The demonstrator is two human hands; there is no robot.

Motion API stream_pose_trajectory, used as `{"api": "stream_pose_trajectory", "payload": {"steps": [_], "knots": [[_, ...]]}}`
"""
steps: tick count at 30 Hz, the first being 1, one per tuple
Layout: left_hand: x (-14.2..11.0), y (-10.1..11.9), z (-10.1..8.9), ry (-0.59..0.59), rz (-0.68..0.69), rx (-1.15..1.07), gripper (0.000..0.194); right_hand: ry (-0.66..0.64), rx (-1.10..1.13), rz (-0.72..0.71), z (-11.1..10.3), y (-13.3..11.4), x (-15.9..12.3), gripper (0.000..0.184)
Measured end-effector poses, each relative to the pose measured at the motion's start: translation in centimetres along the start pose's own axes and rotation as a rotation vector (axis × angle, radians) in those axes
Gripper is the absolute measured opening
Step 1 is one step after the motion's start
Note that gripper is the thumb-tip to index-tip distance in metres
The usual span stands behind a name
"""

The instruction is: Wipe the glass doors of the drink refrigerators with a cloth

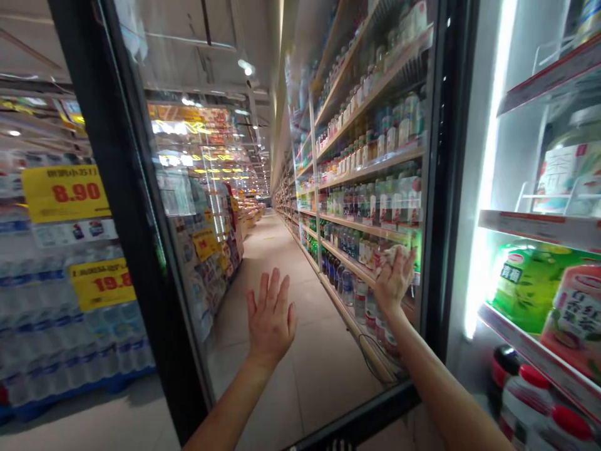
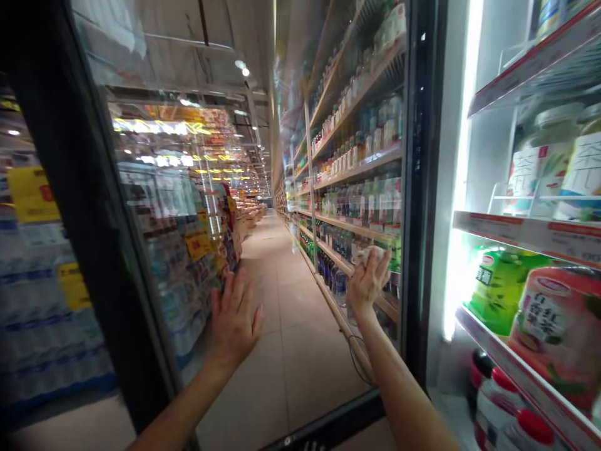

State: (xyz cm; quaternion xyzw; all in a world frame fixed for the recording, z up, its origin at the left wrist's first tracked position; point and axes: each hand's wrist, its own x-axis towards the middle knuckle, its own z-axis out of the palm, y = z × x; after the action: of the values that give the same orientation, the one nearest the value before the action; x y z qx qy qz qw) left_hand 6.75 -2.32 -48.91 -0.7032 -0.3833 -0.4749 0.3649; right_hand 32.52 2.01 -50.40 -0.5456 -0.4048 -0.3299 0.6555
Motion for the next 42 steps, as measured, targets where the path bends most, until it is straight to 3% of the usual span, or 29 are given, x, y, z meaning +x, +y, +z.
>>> {"api": "stream_pose_trajectory", "payload": {"steps": [1,4,6,7,10,12,13,16,18,20,22,24,25,29,31,32,35,37,39,42], "knots": [[-0.1,0.1,0.1,0.002,-0.007,-0.002,0.066,-0.063,0.013,-0.103,-0.1,-0.6,-0.7,0.053],[-0.6,0.0,0.1,-0.018,-0.006,-0.006,0.065,-0.301,0.097,-0.589,-0.8,-1.7,-3.4,0.051],[-1.2,-0.2,0.0,-0.041,0.01,-0.016,0.065,-0.325,0.111,-0.702,-1.0,-1.0,-4.0,0.049],[-1.5,-0.2,0.0,-0.051,0.019,-0.02,0.064,-0.281,0.086,-0.632,-1.0,-0.1,-3.8,0.048],[-2.3,-0.2,0.0,-0.067,0.023,-0.021,0.063,-0.061,-0.023,-0.145,-0.5,2.2,-2.0,0.051],[-2.6,0.0,0.1,-0.067,0.008,-0.011,0.063,0.0,-0.042,0.025,-0.2,2.2,-1.6,0.052],[-2.6,0.1,0.1,-0.065,0.0,-0.008,0.064,-0.016,-0.032,0.0,-0.2,1.8,-1.9,0.053],[-2.6,0.2,0.1,-0.058,0.002,-0.006,0.064,-0.171,0.011,-0.292,-0.4,0.6,-3.7,0.054],[-2.6,0.1,0.1,-0.067,0.011,-0.002,0.064,-0.236,0.017,-0.426,-0.6,1.2,-4.3,0.054],[-2.7,0.0,0.1,-0.082,0.017,0.001,0.065,-0.188,-0.017,-0.341,-0.7,2.8,-3.9,0.052],[-2.8,0.0,0.2,-0.09,0.014,-0.002,0.065,-0.054,-0.06,-0.088,-0.7,4.2,-3.1,0.052],[-2.9,0.1,0.3,-0.084,0.004,-0.013,0.065,0.021,-0.077,0.078,-0.8,4.1,-3.1,0.052],[-2.9,0.2,0.3,-0.077,-0.001,-0.018,0.065,0.004,-0.069,0.069,-0.9,3.4,-3.7,0.053],[-3.6,0.3,0.3,-0.062,0.003,-0.016,0.062,-0.308,0.052,-0.397,-1.7,-0.6,-7.8,0.051],[-4.3,0.1,0.2,-0.084,0.031,-0.002,0.06,-0.385,0.086,-0.533,-1.9,-0.6,-8.4,0.05],[-4.7,0.0,0.2,-0.099,0.05,0.007,0.06,-0.362,0.071,-0.493,-1.9,0.1,-8.0,0.049],[-5.6,-0.3,0.3,-0.111,0.089,0.031,0.057,-0.102,-0.048,-0.035,-1.5,2.6,-5.3,0.05],[-5.7,-0.2,0.5,-0.093,0.081,0.038,0.056,-0.007,-0.082,0.13,-1.4,2.6,-4.3,0.051],[-5.7,-0.1,0.6,-0.071,0.071,0.038,0.054,-0.09,-0.037,-0.02,-1.4,0.8,-5.2,0.052],[-5.5,0.0,0.7,-0.073,0.066,0.039,0.051,-0.303,0.084,-0.455,-1.7,-2.3,-8.2,0.052]]}}
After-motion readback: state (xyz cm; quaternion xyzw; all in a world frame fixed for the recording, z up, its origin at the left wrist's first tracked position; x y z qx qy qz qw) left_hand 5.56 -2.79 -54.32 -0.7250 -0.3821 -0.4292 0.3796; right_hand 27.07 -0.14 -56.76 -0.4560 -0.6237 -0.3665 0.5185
